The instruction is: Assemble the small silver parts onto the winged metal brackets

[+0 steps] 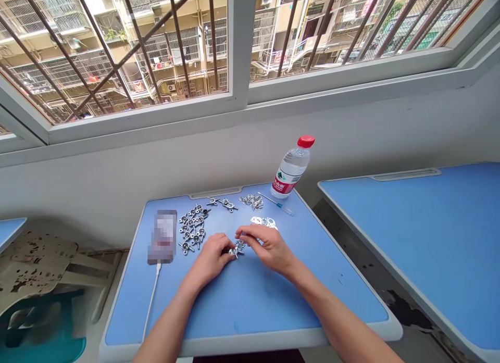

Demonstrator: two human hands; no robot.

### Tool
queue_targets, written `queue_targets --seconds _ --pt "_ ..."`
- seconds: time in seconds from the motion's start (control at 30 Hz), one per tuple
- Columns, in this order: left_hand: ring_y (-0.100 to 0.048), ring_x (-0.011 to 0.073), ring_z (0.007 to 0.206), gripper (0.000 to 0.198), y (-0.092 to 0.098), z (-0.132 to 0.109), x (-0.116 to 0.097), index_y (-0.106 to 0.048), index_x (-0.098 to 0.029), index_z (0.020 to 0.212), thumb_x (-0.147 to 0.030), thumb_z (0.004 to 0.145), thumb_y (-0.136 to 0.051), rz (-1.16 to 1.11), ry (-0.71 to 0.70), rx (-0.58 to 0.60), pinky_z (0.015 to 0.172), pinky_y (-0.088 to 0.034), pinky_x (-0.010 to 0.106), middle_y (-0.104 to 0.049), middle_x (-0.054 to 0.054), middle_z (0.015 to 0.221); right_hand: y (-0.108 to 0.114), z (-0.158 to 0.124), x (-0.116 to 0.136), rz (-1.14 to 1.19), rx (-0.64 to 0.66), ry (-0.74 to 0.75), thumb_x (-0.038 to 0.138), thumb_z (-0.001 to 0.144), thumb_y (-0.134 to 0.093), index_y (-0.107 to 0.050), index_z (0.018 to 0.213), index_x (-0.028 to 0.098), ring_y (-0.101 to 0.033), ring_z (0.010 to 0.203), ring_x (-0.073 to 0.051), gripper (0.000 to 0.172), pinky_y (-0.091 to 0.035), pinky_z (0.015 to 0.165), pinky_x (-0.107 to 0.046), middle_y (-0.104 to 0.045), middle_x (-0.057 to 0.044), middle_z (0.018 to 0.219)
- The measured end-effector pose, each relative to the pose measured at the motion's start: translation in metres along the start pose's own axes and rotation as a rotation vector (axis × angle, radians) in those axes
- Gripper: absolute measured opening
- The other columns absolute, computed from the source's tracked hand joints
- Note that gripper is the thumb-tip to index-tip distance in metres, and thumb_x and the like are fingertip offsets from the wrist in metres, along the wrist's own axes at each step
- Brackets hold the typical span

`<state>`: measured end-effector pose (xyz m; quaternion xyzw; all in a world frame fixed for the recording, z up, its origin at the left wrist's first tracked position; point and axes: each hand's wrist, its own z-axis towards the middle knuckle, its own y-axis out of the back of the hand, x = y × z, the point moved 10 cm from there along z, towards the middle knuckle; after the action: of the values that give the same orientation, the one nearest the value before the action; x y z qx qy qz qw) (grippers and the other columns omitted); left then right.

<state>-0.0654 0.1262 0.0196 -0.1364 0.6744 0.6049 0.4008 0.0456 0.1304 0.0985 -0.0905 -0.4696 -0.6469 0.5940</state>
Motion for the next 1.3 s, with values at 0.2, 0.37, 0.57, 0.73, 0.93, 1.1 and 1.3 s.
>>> queue_targets --seconds 0.2,0.37,0.57,0.73,0.93,1.1,1.3 --pt "-0.056 0.0196 0.088 0.013 0.000 0.001 -0.002 -0.059 -0.020 0.083 -0.008 0.080 -0.064 0.010 0.004 0.012 0.081 -0.042 0.031 -0.062 0.001 0.087 0.006 -0.001 -0.006 0.040 -0.080 -0.062 0.021 0.094 -0.051 -0.066 0.090 0.021 -0.068 0.071 -0.018 0.015 -0.053 0.066 -0.028 -0.073 -0.004 0.080" --pt "-0.055 0.0192 0.086 0.009 0.000 0.001 -0.001 -0.059 -0.020 0.081 -0.012 0.082 -0.063 0.018 0.010 0.025 0.079 -0.042 0.030 -0.060 0.000 0.085 0.005 -0.002 0.002 0.081 -0.080 -0.034 0.020 0.095 -0.049 -0.065 0.093 0.022 -0.066 0.073 -0.018 0.016 -0.052 0.068 -0.029 -0.073 -0.004 0.082" --pt "-0.055 0.0195 0.088 0.009 -0.002 0.001 0.001 -0.059 -0.020 0.084 -0.012 0.082 -0.062 0.024 0.005 0.031 0.078 -0.042 0.030 -0.059 0.001 0.086 -0.007 -0.003 0.007 0.029 -0.022 0.057 0.019 0.097 -0.048 -0.064 0.097 0.022 -0.061 0.067 -0.016 0.017 -0.049 0.063 -0.028 -0.069 -0.003 0.075" --pt "-0.055 0.0201 0.086 0.010 -0.001 0.001 -0.002 -0.059 -0.019 0.080 -0.011 0.082 -0.063 0.037 -0.005 0.039 0.078 -0.042 0.030 -0.059 0.001 0.083 -0.012 -0.005 0.009 -0.016 0.000 0.097 0.016 0.097 -0.047 -0.064 0.099 0.021 -0.058 0.066 -0.016 0.018 -0.047 0.062 -0.028 -0.068 -0.003 0.074" --pt "-0.055 0.0210 0.087 0.008 -0.003 0.002 0.000 -0.061 -0.020 0.084 -0.013 0.085 -0.061 0.037 -0.035 0.025 0.080 -0.043 0.032 -0.060 0.002 0.085 -0.017 -0.002 0.029 -0.032 -0.011 0.239 0.014 0.098 -0.044 -0.063 0.109 0.023 -0.060 0.064 -0.016 0.023 -0.047 0.062 -0.029 -0.072 -0.003 0.079" --pt "-0.055 0.0213 0.089 0.010 -0.004 0.001 -0.001 -0.061 -0.020 0.080 -0.015 0.088 -0.059 0.024 -0.064 0.007 0.083 -0.043 0.033 -0.061 0.002 0.086 -0.025 -0.001 0.031 -0.138 -0.012 0.216 0.018 0.099 -0.045 -0.065 0.096 0.022 -0.056 0.059 -0.016 0.021 -0.043 0.059 -0.029 -0.069 -0.002 0.069" --pt "-0.057 0.0199 0.089 0.011 -0.003 0.003 -0.004 -0.061 -0.020 0.081 -0.011 0.087 -0.059 -0.009 -0.085 0.008 0.083 -0.044 0.032 -0.063 0.001 0.088 -0.024 -0.004 0.019 -0.221 -0.107 0.130 0.025 0.098 -0.048 -0.059 0.083 0.020 -0.055 0.058 -0.016 0.019 -0.043 0.056 -0.027 -0.062 -0.002 0.065"
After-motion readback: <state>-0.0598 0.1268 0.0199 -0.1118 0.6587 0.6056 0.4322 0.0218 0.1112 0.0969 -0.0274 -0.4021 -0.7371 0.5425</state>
